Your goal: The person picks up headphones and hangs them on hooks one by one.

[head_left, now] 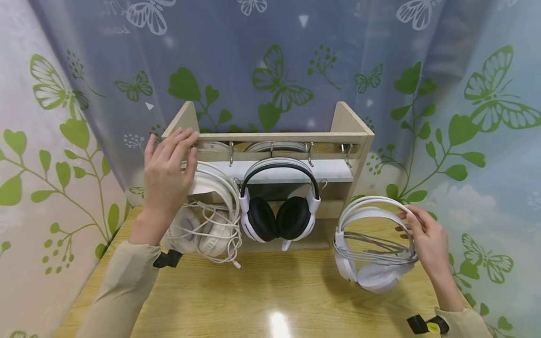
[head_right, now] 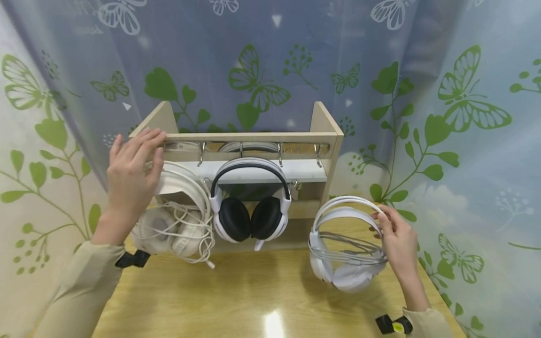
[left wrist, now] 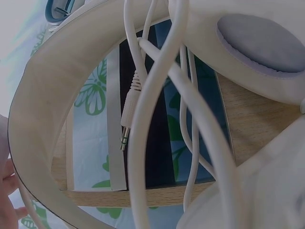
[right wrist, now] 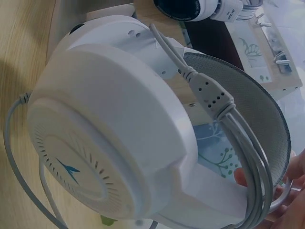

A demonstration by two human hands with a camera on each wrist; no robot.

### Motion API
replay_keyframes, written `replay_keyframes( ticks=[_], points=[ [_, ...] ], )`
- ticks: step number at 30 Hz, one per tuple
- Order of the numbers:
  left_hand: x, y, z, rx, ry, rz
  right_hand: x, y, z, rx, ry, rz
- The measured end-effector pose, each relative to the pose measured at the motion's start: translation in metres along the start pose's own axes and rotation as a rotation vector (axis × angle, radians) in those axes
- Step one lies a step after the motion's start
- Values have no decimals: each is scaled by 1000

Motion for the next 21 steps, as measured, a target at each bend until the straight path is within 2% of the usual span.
replay_keyframes(
  ticks=[6,13,21],
  points=[
    [0,1,0,24,-15,16,8,1,2,-9,-11,20],
    [0,0,0,16,-11,9,14,2,4,-15,-34,33],
    [0,0,0,-3,4,-6,26,2,7,-13,5,26]
  ],
)
Point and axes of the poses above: each hand's wrist, its own z-axis towards the middle knuckle, its own y-axis out of the back of the hand, x = y × z, the point moved 4 cm from there along z, towards the middle knuckle, and after that the axes turned 14 degrees about -x, right-handed, at the moved point
